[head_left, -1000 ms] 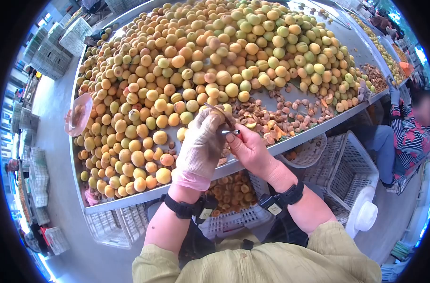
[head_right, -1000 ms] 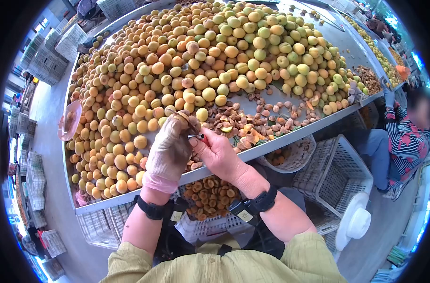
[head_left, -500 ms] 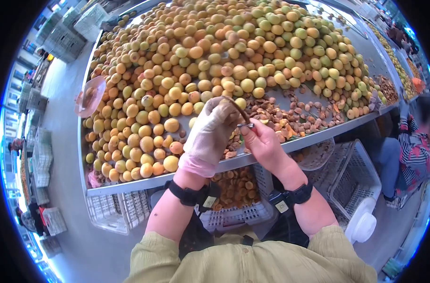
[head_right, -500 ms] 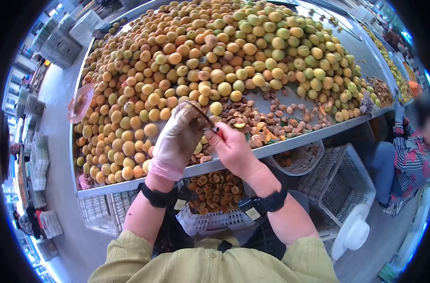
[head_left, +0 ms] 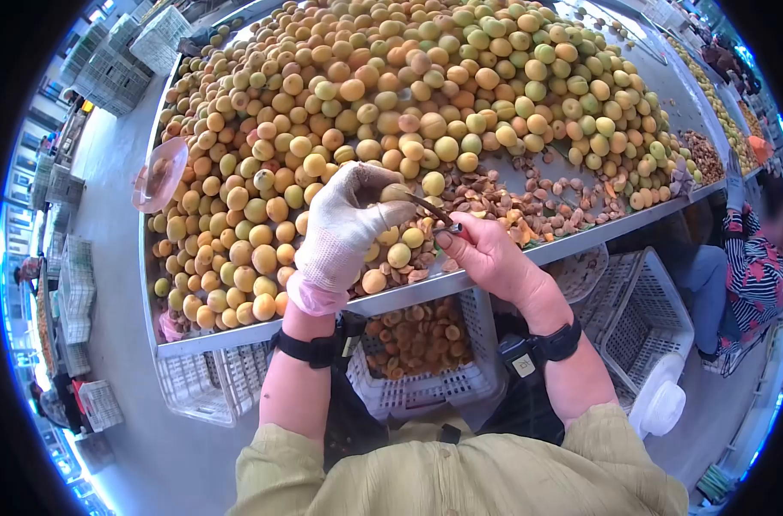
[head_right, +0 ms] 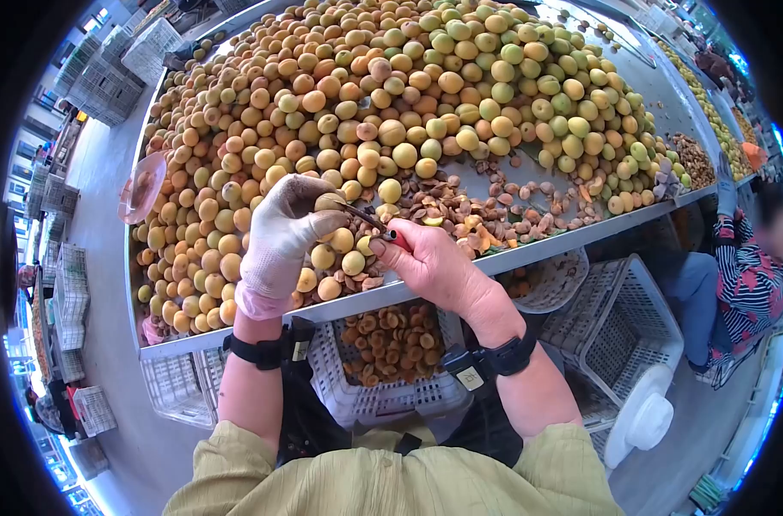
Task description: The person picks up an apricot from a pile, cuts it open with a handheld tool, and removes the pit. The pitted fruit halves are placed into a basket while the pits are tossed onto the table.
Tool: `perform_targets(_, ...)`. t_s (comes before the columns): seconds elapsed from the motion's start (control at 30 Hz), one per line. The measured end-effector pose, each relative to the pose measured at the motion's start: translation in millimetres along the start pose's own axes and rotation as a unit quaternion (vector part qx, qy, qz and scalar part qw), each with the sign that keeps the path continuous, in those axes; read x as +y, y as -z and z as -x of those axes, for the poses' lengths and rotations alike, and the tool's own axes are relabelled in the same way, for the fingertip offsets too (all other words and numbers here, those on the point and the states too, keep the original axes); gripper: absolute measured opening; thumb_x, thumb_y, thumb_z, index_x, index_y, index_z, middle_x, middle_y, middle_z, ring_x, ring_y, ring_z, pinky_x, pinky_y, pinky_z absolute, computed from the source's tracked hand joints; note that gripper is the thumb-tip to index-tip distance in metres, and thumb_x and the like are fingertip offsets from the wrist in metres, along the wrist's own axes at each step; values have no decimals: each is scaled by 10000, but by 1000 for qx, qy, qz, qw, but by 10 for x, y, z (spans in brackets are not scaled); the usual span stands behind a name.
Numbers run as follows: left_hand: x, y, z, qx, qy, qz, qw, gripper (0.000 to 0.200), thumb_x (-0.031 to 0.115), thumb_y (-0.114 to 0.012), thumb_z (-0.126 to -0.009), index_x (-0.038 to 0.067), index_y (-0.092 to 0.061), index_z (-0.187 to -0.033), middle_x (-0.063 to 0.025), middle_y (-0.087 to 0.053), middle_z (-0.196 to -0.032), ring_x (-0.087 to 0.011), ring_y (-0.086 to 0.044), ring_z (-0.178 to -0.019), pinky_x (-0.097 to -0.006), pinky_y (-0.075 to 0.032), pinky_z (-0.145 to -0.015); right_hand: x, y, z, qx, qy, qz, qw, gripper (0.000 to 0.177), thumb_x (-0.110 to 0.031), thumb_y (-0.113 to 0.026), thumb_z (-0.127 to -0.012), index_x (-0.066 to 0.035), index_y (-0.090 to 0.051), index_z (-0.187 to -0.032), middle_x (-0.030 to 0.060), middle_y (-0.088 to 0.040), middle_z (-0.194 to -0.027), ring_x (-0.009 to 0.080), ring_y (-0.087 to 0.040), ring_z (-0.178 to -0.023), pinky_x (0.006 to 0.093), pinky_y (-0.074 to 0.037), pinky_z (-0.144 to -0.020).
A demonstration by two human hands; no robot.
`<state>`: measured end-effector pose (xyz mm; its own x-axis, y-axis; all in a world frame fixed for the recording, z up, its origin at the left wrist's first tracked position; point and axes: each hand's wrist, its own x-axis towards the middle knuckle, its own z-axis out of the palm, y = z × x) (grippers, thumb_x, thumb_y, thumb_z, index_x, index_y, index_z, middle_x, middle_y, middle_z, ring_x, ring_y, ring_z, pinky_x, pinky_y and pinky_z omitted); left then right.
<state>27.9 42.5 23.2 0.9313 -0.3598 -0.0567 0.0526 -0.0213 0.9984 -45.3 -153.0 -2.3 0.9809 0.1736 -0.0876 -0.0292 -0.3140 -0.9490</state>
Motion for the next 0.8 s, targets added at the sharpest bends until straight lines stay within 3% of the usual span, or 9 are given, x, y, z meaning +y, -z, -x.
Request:
perform_targets(0.1,-3,45,2,-14,-36,-101,994,335,50,-757,-735,-8,-591,-1020,-40,-616,-952,-96,-589,-870,-224,-493,-797,10,13,15,-4,-5,38,999,405,-389,-558,-945,5,-525,-858,46,-524,-625,117,-484,-599,292,-408,-555)
perform_targets(0.17,7,27,17,-16,-39,-93,995,343,83,-755,-749,0,-587,-1037,-43,-621,-944,-109,-594,-867,-241,-489,-832,60,3,24,19,46,84,995,358,-358,-560,-953,-7,-526,-894,4,-501,-631,88,-461,-585,261,-393,-541)
perform_targets(0.2,33,-2,40,-31,-23,22,999,354,139,-753,-768,5,-583,-1048,-47,-616,-952,-125,-590,-891,-271,-478,-870,75,-35,52,20,45,83,995,358,-358,-560,-953,-7,-526,-894,4,-501,-631,88,-461,-585,261,-393,-541)
perform_targets(0.23,46,-37,49,-47,-5,137,990,371,194,-752,-787,11,-580,-1059,-50,-610,-960,-141,-587,-915,-300,-468,-908,80,-98,91,39,38,-132,990,312,-324,-572,-952,-15,-531,-941,-22,-492,-658,66,-452,-598,235,-384,-542)
perform_targets(0.27,6,-78,31,-48,-5,137,989,371,194,-752,-787,11,-580,-1059,-50,-610,-960,-141,-587,-915,-300,-468,-908,73,-139,101,57,29,-341,938,274,-290,-585,-950,-23,-536,-988,-48,-483,-684,43,-442,-610,209,-375,-543)
perform_targets(0.33,-168,-172,-17,-109,-27,352,929,439,309,-732,-814,18,-566,-1098,-58,-589,-995,-168,-563,-971,-356,-438,-949,43,-161,47,103,54,-301,946,262,-258,-597,-945,-27,-532,-1049,-60,-478,-716,29,-433,-626,190,-367,-549)
perform_targets(0.47,-218,-362,45,-97,25,356,929,470,341,-675,-862,22,-524,-1172,-50,-569,-1050,-164,-547,-991,-350,-443,-920,-28,-129,-8,171,88,-238,952,285,-211,-622,-931,-25,-543,-1132,-49,-522,-810,26,-460,-679,179,-396,-588)
perform_targets(0.67,-172,-494,57,-73,41,284,955,414,242,-670,-872,11,-520,-1181,-57,-566,-1089,-153,-542,-1017,-297,-435,-920,-33,-137,-82,268,180,-29,946,234,-201,-610,-933,-10,-558,-1058,19,-584,-749,71,-525,-654,234,-452,-579)
perform_targets(0.8,-33,-486,123,-43,-17,146,988,382,83,-703,-821,-18,-544,-1154,-82,-619,-1045,-131,-593,-948,-271,-491,-852,-58,-57,-29,213,97,-81,969,220,-232,-592,-942,-21,-556,-990,3,-567,-721,61,-499,-638,230,-426,-559)
